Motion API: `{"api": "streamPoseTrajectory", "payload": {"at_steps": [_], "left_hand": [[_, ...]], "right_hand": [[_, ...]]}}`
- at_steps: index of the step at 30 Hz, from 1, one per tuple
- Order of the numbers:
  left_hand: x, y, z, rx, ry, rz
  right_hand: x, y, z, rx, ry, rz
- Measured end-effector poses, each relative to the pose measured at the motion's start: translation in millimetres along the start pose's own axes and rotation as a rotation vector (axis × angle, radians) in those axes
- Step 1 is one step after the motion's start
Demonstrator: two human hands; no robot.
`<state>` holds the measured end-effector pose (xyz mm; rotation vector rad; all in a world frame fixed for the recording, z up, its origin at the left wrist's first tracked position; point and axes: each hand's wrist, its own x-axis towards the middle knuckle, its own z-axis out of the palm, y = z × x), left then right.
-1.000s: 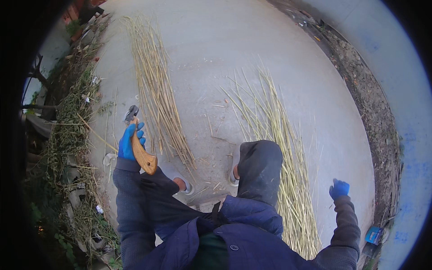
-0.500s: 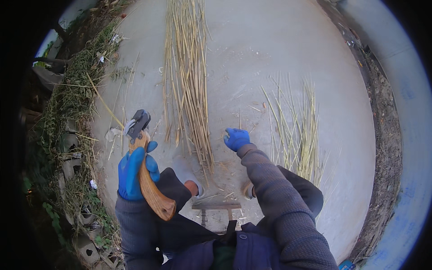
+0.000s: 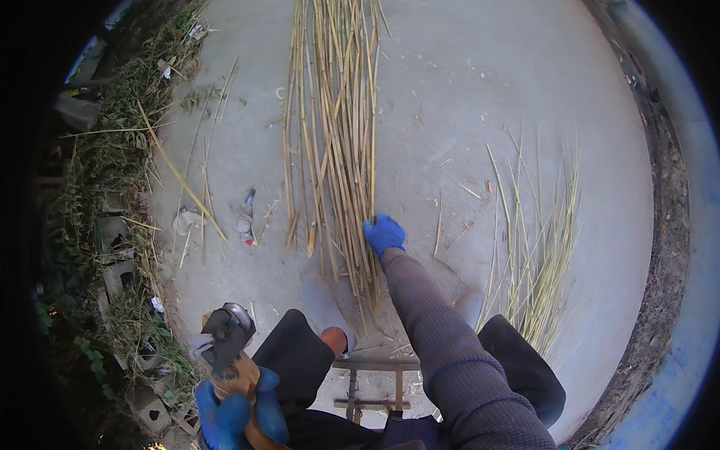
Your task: The person sits on the ground and uses pruning shears to strip and trim thin sticks one at a time. They repeatedly pick up sticks, remove side branches, and place the trimmed sticks into a growing pile on the ground.
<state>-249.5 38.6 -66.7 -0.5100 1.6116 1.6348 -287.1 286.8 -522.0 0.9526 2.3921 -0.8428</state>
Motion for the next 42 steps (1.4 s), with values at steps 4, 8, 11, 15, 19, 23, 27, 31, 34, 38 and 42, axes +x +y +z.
{"api": "streamPoseTrajectory", "payload": {"at_steps": [4,8,11,15,19,23,27,31,34,38,42], "left_hand": [[2,6,4,-0.002,-0.041,0.009],[-1,2,4,-0.014,-0.058,0.066],[-6,-7,0,-0.056,-0.043,0.191],[-3,-12,-11,-0.102,-0.090,0.299],[8,-18,-21,-0.145,-0.112,0.341],[24,-27,-26,-0.197,-0.134,0.411],[39,-32,-29,-0.205,-0.100,0.444],[51,-36,-32,-0.188,-0.063,0.458],[58,-37,-34,-0.149,-0.048,0.438],[62,-38,-37,-0.135,-0.012,0.450],[60,-38,-39,-0.185,-0.004,0.465]], "right_hand": [[-3,16,-10,0.101,0.031,-0.013],[-40,29,-59,0.095,-0.011,-0.137],[-90,26,-129,0.667,-0.375,-0.186],[-183,19,-239,0.949,-0.465,-0.224],[-296,16,-320,0.982,-0.370,-0.221],[-404,38,-372,0.864,-0.293,-0.227],[-482,72,-393,0.775,-0.146,-0.215],[-547,106,-402,0.706,-0.028,-0.228],[-592,131,-405,0.665,-0.005,-0.212],[-645,168,-411,0.655,0.089,-0.159],[-695,207,-413,0.760,0.269,-0.169]]}}
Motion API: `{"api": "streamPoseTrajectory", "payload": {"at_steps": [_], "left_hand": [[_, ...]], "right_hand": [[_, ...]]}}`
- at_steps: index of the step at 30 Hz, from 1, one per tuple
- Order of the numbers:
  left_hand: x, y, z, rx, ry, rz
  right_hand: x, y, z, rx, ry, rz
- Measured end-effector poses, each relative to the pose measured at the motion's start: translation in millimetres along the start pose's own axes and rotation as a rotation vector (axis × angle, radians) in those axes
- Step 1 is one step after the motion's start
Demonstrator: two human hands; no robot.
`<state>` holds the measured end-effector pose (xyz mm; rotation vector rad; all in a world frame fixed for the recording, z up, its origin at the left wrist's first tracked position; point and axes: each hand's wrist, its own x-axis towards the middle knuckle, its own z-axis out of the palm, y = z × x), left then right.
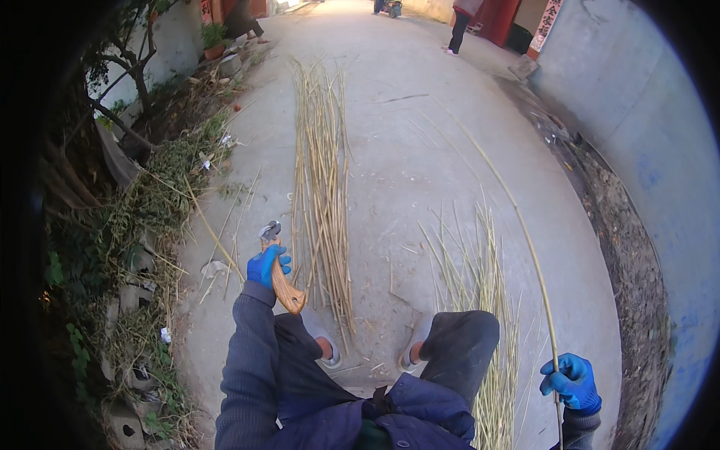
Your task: The person sits on the ground and uses pruning shears to strip and trim thin sticks one at a time. They repeatedly pick up sticks, remove side branches, and place the trimmed sticks into a growing pile on the ground.
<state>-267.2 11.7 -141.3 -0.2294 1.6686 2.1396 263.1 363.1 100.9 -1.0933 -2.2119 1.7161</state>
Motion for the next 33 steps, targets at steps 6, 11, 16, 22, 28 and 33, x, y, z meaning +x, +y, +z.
{"api": "streamPoseTrajectory", "payload": {"at_steps": [6,11,16,22,28,33], "left_hand": [[9,-12,1,0.016,-0.014,0.042],[14,-22,8,0.078,-0.026,-0.061],[-52,-12,32,0.281,-0.201,-0.126],[-196,1,37,0.335,-0.637,-0.458],[-269,-8,25,0.437,-0.752,-0.667],[-288,-2,15,0.481,-0.771,-0.677]], "right_hand": [[-25,16,3,0.189,0.074,-0.220],[30,18,61,0.124,-0.116,0.048],[133,28,129,0.021,-0.309,0.072],[237,42,213,0.390,-0.329,0.174],[271,40,268,0.433,-0.445,0.068],[281,39,299,0.476,-0.455,0.024]]}}
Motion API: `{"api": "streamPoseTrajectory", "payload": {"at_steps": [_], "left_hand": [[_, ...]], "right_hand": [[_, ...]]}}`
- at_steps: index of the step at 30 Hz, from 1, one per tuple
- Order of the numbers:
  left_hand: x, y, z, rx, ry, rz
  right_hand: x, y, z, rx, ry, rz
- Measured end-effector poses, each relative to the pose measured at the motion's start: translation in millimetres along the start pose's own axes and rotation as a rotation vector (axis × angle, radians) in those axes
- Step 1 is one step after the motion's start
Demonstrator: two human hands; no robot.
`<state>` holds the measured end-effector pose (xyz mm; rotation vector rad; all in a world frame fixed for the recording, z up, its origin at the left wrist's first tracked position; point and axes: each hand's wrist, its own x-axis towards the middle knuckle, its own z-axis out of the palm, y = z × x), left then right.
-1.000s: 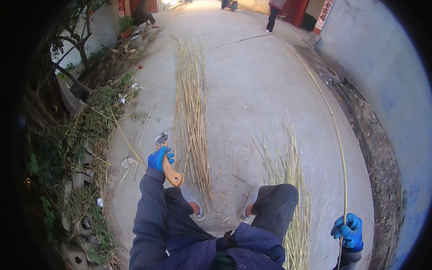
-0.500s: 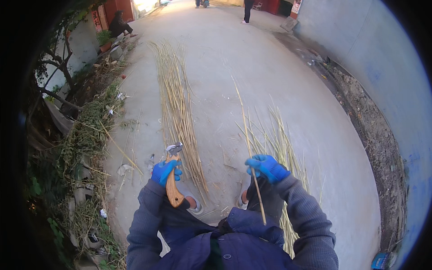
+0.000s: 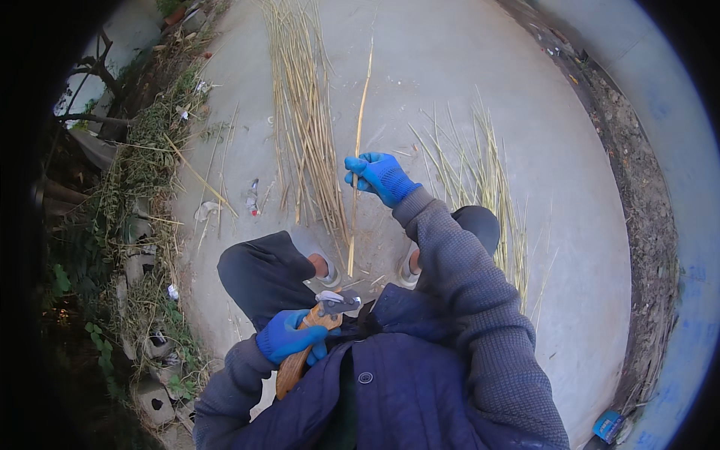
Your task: The person sits on the ground and uses pruning shears to strip and trim thin sticks one at a time. They repeatedly pick up sticks, remove side branches, and place the trimmed sticks into a growing pile on the ground.
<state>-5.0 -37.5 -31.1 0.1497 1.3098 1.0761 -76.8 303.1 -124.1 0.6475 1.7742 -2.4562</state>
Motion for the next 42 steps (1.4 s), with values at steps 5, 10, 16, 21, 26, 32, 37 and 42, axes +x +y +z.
{"api": "streamPoseTrajectory", "payload": {"at_steps": [5,10,16,21,26,32,37,42], "left_hand": [[-5,0,0,0.024,0.059,-0.001],[3,1,0,0.063,0.122,-0.023],[16,-5,-7,0.154,0.210,0.013],[29,-5,-23,0.110,0.178,0.014],[42,1,-39,-0.009,0.185,0.020],[46,-2,-40,0.003,0.132,0.010],[49,-6,-38,-0.008,0.148,0.014],[60,-5,-38,-0.078,0.188,0.050]], "right_hand": [[8,6,14,-0.058,0.033,0.017],[6,11,24,-0.186,0.087,-0.027],[9,34,32,-0.369,0.190,-0.029],[-19,58,60,-0.735,0.304,0.019],[-53,64,73,-0.427,0.030,0.164],[-54,58,52,-0.077,-0.132,0.181],[-60,69,52,-0.247,-0.208,0.082],[-74,84,57,-0.296,-0.147,0.093]]}}
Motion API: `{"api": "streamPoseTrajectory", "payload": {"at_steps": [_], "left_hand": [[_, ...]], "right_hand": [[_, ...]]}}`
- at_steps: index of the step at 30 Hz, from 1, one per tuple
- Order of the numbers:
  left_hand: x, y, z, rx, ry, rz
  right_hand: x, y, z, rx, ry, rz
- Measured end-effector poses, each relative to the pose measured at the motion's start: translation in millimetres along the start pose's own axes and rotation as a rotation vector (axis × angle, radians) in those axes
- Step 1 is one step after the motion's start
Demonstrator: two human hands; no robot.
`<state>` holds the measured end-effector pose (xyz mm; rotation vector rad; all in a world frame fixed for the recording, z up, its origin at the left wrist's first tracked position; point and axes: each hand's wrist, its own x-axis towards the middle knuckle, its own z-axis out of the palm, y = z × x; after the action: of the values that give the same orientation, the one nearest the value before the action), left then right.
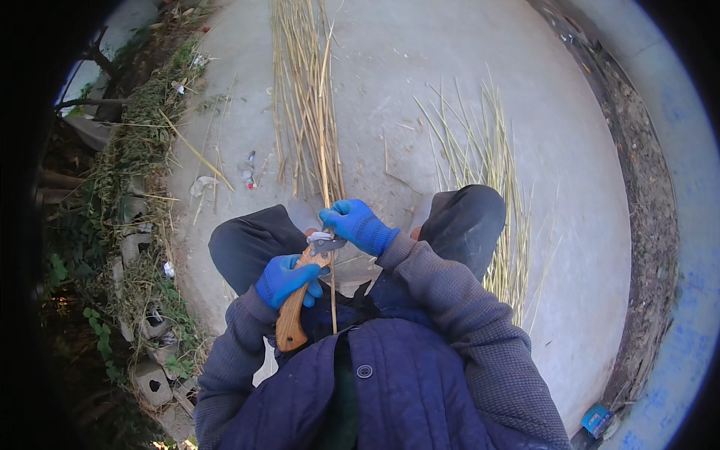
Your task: The person sits on the ground and uses pruning shears to strip and trim thin sticks one at a time. They repeatedly pick up sticks, remove side branches, and place the trimmed sticks into a growing pile on the ground.
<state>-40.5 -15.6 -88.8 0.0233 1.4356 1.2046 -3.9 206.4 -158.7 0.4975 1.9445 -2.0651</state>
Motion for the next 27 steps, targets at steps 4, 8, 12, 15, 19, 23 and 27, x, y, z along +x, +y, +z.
{"api": "streamPoseTrajectory", "payload": {"at_steps": [4,8,12,15,19,23,27], "left_hand": [[9,0,1,-0.047,-0.043,-0.013],[17,6,4,-0.044,-0.017,0.022],[40,30,9,-0.106,0.028,0.021],[62,42,20,-0.093,0.014,0.080],[92,45,26,-0.084,-0.015,0.067],[139,59,7,-0.265,0.145,0.262],[174,102,-37,-0.318,0.274,0.377]], "right_hand": [[-2,10,-2,0.105,0.066,0.063],[-18,5,-14,0.202,0.166,-0.029],[-66,-9,-16,0.216,0.277,0.070],[-88,-14,-6,0.065,0.256,0.111],[-88,-18,-6,-0.057,0.323,0.070],[-119,-23,-17,-0.431,0.317,-0.051],[-208,-33,-38,-0.518,0.339,-0.182]]}}
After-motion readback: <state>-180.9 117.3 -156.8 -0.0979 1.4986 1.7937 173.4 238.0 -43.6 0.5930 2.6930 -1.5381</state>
